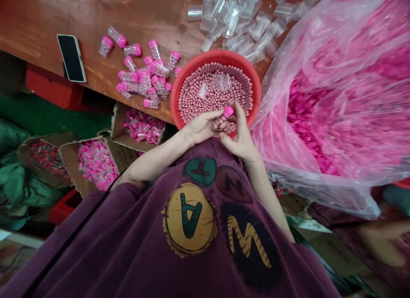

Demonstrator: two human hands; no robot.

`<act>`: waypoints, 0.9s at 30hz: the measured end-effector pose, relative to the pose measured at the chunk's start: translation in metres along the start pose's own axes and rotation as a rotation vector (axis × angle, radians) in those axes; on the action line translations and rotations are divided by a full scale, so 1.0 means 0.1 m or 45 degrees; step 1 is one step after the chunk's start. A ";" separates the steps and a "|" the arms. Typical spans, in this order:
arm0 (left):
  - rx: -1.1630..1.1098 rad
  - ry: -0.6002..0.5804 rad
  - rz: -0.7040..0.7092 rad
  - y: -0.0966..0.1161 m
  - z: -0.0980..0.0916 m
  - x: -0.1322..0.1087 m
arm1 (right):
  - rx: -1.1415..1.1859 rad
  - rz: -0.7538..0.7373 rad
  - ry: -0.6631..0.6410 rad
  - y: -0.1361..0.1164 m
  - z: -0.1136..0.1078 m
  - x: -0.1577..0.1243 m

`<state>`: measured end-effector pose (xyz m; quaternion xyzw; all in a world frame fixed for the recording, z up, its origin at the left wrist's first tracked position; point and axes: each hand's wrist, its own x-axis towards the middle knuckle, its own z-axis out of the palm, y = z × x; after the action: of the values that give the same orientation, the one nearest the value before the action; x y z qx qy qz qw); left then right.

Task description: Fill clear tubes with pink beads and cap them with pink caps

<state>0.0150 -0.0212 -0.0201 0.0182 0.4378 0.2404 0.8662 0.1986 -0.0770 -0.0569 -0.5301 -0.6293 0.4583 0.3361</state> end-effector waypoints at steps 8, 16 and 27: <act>-0.084 0.089 0.000 -0.08 -0.01 0.06 | -0.414 0.014 0.004 -0.17 0.11 0.19; 0.205 0.392 0.233 -0.20 -0.24 0.02 | -0.696 0.001 -0.132 -0.03 0.33 0.22; 0.769 0.790 0.497 0.27 -0.97 -0.05 | -0.224 0.214 -0.305 0.39 0.79 0.70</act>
<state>-0.0725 -0.0172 -0.0691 0.2787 0.7145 0.2545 0.5891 0.1257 -0.0256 -0.1253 -0.5497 -0.6561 0.4877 0.1715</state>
